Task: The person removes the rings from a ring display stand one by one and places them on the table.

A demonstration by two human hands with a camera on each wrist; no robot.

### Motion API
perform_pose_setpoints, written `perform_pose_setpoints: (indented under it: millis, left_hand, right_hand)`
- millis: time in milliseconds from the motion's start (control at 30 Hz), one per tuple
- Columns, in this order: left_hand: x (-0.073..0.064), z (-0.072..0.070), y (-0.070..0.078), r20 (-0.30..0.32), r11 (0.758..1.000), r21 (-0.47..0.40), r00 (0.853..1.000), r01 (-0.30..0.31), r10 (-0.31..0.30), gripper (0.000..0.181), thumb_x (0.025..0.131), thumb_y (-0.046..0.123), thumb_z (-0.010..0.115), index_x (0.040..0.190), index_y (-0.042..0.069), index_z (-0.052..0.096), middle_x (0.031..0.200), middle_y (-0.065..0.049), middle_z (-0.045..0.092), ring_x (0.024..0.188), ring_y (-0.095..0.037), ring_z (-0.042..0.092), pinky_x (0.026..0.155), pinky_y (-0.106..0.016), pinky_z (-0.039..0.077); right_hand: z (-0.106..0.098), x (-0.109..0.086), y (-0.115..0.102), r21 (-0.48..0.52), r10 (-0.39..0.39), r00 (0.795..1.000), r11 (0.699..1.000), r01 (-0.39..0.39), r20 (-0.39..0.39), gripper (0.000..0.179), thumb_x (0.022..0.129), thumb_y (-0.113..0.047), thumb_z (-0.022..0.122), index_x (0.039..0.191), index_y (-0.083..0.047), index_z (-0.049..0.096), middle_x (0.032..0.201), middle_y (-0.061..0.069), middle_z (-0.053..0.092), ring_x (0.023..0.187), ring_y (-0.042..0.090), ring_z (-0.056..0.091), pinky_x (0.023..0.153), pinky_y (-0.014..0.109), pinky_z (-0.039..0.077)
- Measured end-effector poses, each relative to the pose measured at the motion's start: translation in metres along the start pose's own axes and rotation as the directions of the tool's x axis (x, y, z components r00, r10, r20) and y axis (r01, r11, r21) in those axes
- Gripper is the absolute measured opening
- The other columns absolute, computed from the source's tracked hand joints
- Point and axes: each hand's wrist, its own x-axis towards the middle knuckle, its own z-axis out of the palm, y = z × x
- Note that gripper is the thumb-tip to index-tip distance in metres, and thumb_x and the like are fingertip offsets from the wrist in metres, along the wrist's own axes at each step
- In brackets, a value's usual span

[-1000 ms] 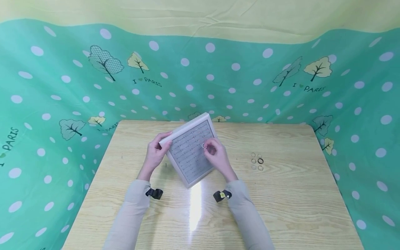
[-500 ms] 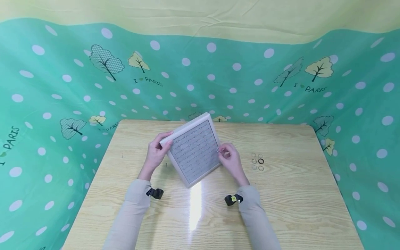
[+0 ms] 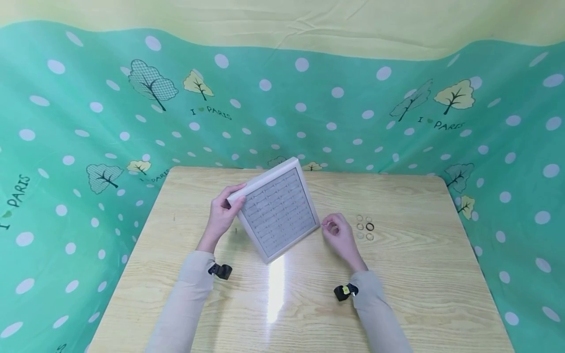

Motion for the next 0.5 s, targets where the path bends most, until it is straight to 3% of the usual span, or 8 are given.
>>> perform_pose_setpoints:
  millis: [200, 433, 500]
  left_hand:
    - [0.0, 0.0, 0.0, 0.008, 1.0, -0.002, 1.0, 0.006, -0.006, 0.03, 0.092, -0.005, 0.059, 0.121, -0.009, 0.056, 0.106, -0.029, 0.065, 0.078, -0.038, 0.066, 0.062, -0.034, 0.059]
    - [0.001, -0.001, -0.001, 0.01, 1.0, 0.006, 1.0, -0.009, 0.009, 0.03, 0.091, -0.007, 0.059, 0.121, -0.01, 0.056, 0.104, -0.029, 0.065, 0.078, -0.028, 0.068, 0.062, -0.033, 0.059]
    - [0.001, -0.001, -0.001, 0.005, 1.0, 0.009, 1.0, -0.012, 0.012, 0.03, 0.091, -0.008, 0.059, 0.121, -0.01, 0.056, 0.104, -0.029, 0.065, 0.078, -0.026, 0.068, 0.061, -0.032, 0.059]
  right_hand:
    - [-0.009, -0.015, 0.016, -0.057, 0.012, 1.0, 0.998, -0.012, 0.001, 0.015, 0.078, 0.018, 0.063, 0.092, 0.012, 0.06, 0.095, 0.026, 0.056, 0.082, 0.034, 0.054, 0.066, 0.021, 0.048]
    - [-0.019, -0.028, 0.073, -0.088, 0.014, 0.999, 0.996, -0.017, -0.031, 0.017, 0.079, 0.013, 0.066, 0.094, 0.004, 0.064, 0.096, 0.015, 0.057, 0.079, 0.014, 0.052, 0.063, 0.014, 0.045]
    - [-0.024, -0.031, 0.079, -0.093, 0.017, 0.999, 0.995, -0.02, -0.038, 0.017, 0.08, 0.012, 0.066, 0.094, 0.003, 0.064, 0.095, 0.014, 0.056, 0.079, 0.011, 0.051, 0.063, 0.014, 0.045]
